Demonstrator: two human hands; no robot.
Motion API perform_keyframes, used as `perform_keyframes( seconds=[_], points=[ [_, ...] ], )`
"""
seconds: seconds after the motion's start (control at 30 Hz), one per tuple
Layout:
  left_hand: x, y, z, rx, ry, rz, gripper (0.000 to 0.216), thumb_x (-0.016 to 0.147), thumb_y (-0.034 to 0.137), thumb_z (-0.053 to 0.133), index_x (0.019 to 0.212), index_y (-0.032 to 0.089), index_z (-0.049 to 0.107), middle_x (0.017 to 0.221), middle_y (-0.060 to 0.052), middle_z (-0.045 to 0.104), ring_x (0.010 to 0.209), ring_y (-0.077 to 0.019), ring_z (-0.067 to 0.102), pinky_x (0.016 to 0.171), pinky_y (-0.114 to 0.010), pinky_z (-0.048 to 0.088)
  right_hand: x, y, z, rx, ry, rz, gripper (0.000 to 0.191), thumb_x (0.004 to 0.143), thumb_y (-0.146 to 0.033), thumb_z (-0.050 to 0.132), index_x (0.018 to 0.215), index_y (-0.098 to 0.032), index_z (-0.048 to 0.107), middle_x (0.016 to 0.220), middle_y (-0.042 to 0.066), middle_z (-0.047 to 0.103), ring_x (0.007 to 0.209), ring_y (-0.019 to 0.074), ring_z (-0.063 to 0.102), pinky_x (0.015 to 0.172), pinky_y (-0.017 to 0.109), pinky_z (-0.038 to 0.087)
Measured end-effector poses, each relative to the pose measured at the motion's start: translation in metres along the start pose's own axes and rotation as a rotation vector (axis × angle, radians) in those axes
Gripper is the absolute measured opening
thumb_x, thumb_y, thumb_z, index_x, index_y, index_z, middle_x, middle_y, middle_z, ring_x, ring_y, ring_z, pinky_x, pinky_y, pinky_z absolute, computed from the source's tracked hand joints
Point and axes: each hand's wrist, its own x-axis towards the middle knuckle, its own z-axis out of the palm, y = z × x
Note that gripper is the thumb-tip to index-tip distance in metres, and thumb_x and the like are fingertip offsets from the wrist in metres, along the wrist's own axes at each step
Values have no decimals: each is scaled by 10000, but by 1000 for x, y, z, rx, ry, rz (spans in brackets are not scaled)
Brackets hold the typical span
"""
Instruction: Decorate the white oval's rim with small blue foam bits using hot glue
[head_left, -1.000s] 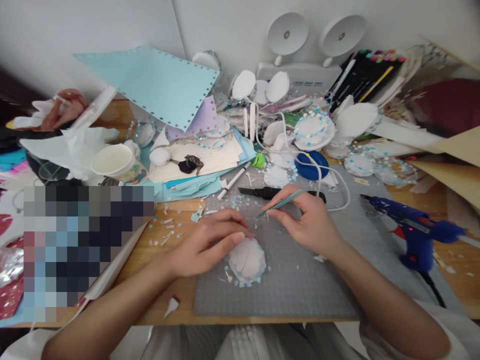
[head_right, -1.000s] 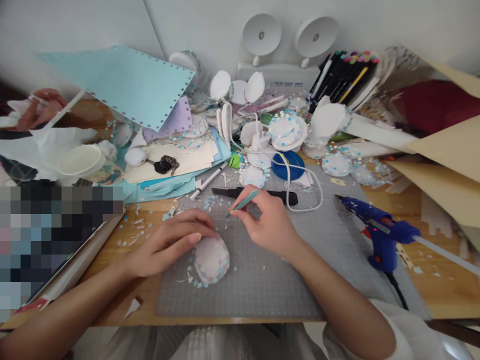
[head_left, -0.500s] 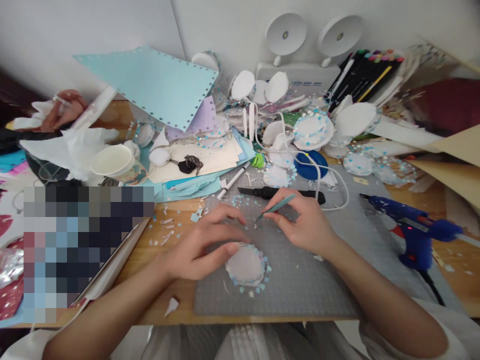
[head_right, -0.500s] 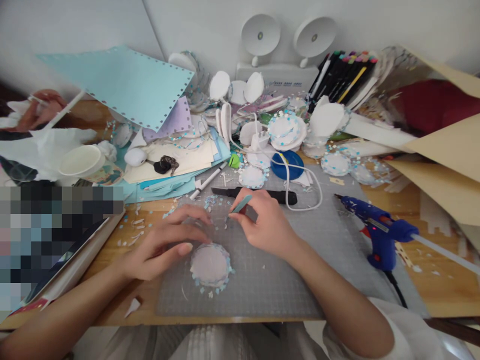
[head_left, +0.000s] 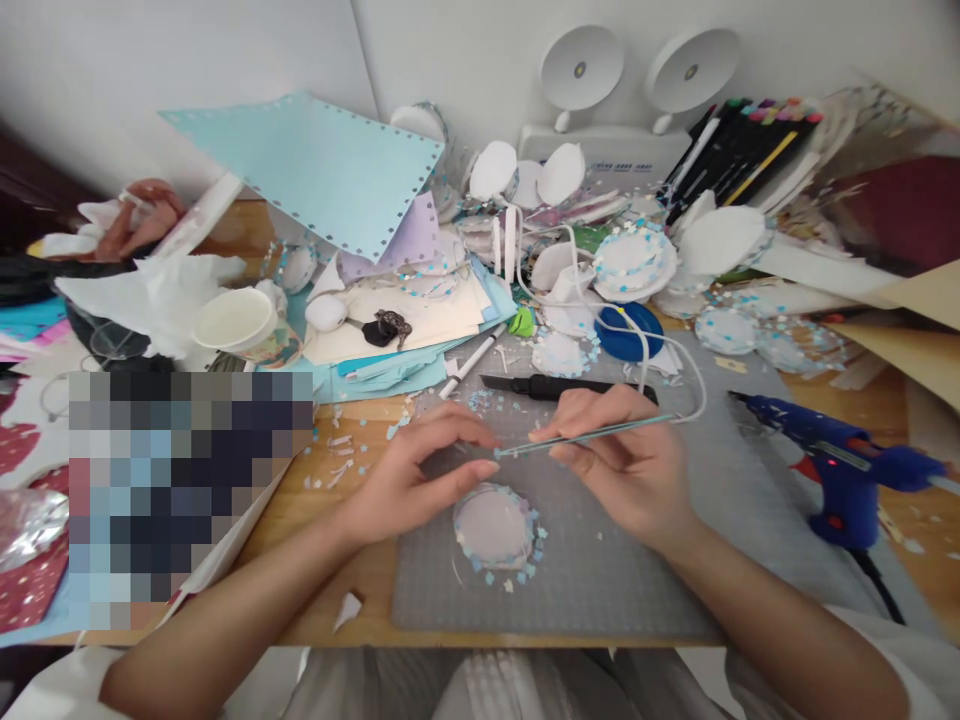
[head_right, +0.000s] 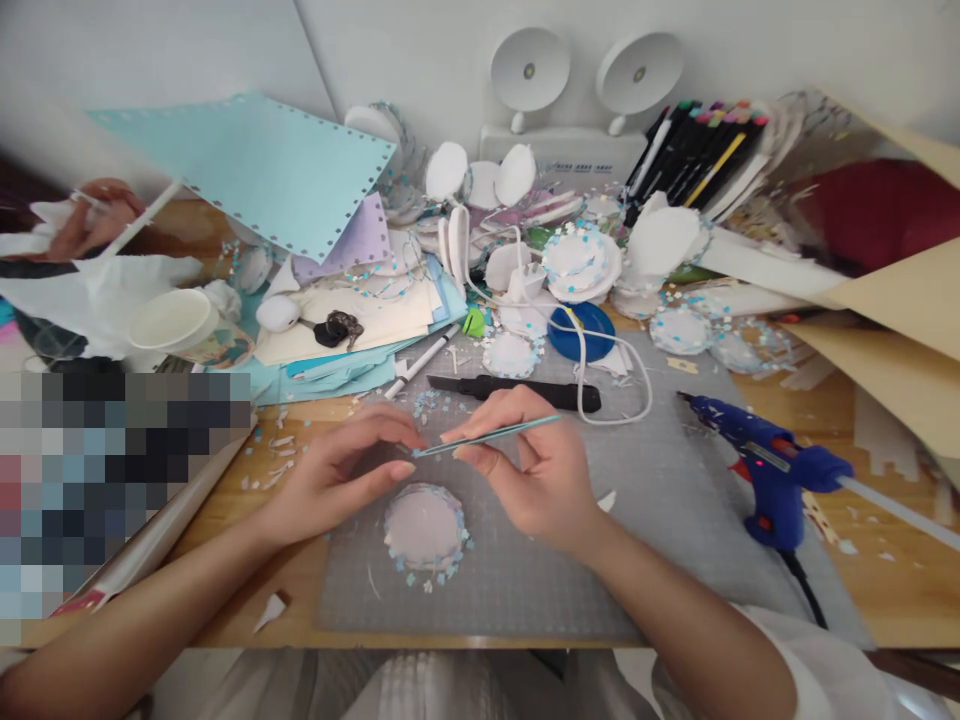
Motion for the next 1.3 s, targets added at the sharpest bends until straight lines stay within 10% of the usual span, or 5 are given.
perform_keyframes(
  seconds=[1.3],
  points=[
    [1, 1, -1, -14, 93, 31, 116, 846, 209, 627, 800, 143, 709, 733, -65, 691, 701, -148, 614, 646, -251, 492, -2, -3, 3, 136, 40, 200, 117, 763, -248, 697, 789, -280, 588, 748, -1, 605, 775, 196, 658, 732, 397, 587]
  ],
)
